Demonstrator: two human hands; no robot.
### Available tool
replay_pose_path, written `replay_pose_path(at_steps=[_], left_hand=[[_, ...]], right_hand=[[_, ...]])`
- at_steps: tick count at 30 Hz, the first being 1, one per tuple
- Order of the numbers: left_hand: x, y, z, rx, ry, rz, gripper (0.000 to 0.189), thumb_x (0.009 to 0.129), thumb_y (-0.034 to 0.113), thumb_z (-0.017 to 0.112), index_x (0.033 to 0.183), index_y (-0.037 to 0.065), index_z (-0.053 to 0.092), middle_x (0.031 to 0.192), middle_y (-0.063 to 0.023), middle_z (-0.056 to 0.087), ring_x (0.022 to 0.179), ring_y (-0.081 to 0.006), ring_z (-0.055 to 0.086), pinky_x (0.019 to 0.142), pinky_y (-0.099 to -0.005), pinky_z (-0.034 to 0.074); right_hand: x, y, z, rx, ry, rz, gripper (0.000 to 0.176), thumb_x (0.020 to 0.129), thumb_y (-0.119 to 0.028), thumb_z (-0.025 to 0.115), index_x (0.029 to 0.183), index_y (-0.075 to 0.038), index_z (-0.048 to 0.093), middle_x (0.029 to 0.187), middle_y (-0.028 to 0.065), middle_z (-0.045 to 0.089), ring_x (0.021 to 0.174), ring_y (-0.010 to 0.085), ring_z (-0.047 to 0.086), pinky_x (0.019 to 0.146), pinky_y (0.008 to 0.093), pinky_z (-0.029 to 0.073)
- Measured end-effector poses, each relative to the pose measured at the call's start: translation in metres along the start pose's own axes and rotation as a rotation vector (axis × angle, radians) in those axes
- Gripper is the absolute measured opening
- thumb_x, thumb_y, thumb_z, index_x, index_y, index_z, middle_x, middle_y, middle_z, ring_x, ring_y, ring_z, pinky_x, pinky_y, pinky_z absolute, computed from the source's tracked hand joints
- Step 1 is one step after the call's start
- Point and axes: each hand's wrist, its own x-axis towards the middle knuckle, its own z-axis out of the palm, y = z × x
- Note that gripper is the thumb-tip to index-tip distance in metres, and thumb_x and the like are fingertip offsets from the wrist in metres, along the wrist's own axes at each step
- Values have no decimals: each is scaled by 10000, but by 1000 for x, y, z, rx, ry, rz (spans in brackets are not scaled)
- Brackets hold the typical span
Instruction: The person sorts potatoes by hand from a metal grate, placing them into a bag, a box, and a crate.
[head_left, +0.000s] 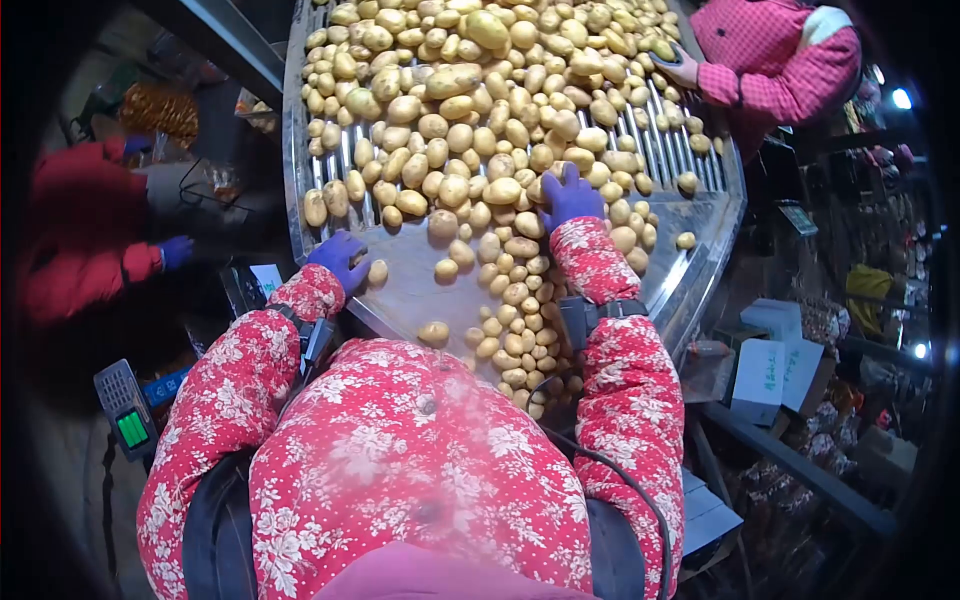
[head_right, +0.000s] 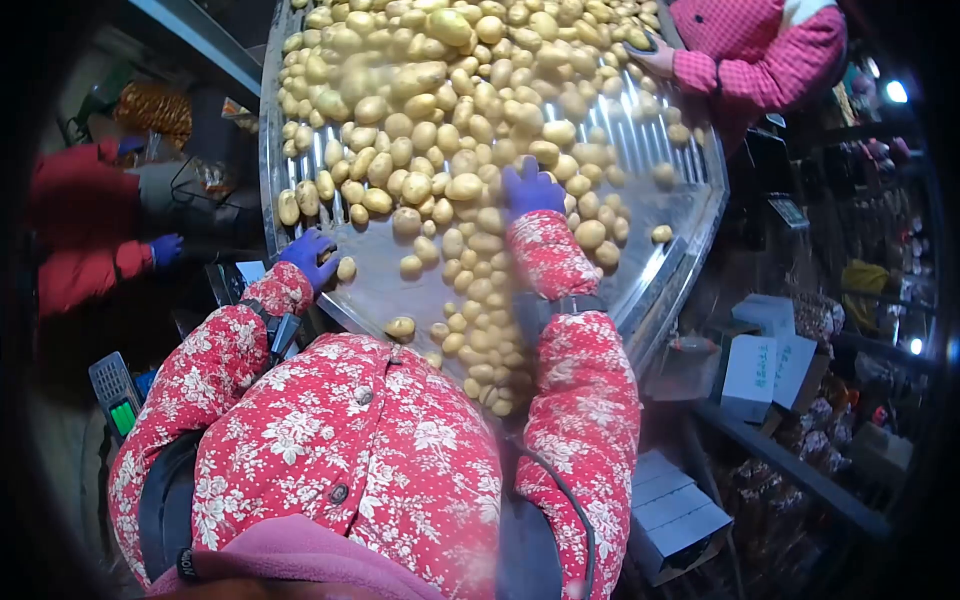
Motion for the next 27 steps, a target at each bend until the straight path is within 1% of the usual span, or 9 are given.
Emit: replay_pose_path(at_steps=[4,7,9,14,15,20,22,23,27], left_hand=[[-1,4,-4,-25,9,8,268,819,285,650,976,68,648,959,-160,580,903,-370,591,780,-437,492],[1,4,-2,-22,9,9,255,819,278,647,959,65,637,953,-156,580,904,-363,587,785,-434,485],[-2,7,-5,-55,8,1,251,817,275,644,957,67,635,950,-154,579,908,-364,584,794,-439,481],[-4,4,1,-34,37,32,274,818,287,641,989,73,639,989,-157,581,946,-362,581,823,-440,477],[-2,3,2,-36,38,34,279,818,290,641,995,74,640,999,-158,581,954,-361,581,828,-440,477],[-4,3,0,-44,34,17,287,820,267,657,1014,57,632,1025,-156,584,953,-366,588,823,-425,486],[-5,5,-2,-49,24,7,300,822,294,642,1015,64,640,1013,-158,585,951,-361,586,828,-430,486],[-5,4,-1,-46,39,20,297,822,292,643,1013,64,641,1009,-157,586,948,-359,587,826,-428,487],[-5,5,0,-29,90,52,284,825,285,644,1005,65,642,998,-156,589,942,-353,590,824,-423,490]], right_hand=[[14,13,-4,75,16,-96,595,656,-330,784,1184,-165,565,1238,165,520,1048,384,579,872,447,500],[32,32,2,945,218,116,734,707,-336,826,1300,-41,507,1232,179,565,1104,291,572,942,368,474],[23,12,-41,1082,347,45,746,739,-286,823,1352,-40,476,1248,163,560,1092,238,568,931,357,472],[17,-53,8,59,-16,-224,624,736,-431,714,1264,-144,547,1210,181,574,1035,382,592,840,468,516],[9,-53,-14,136,-53,-226,492,814,-245,621,1268,-77,537,1127,159,620,1013,339,619,839,443,502],[45,3,-12,1144,356,190,837,676,-380,811,1375,-84,459,1231,193,557,1090,329,583,961,413,465],[54,48,-1,756,484,40,810,657,-376,818,1344,-99,488,1252,211,535,1125,345,555,959,410,466],[49,53,-15,498,214,72,728,648,-371,818,1281,-154,533,1328,223,466,1173,367,516,964,418,462],[35,37,4,-13,122,42,581,635,-329,811,1156,-254,566,1427,191,321,1178,406,495,939,452,476]])
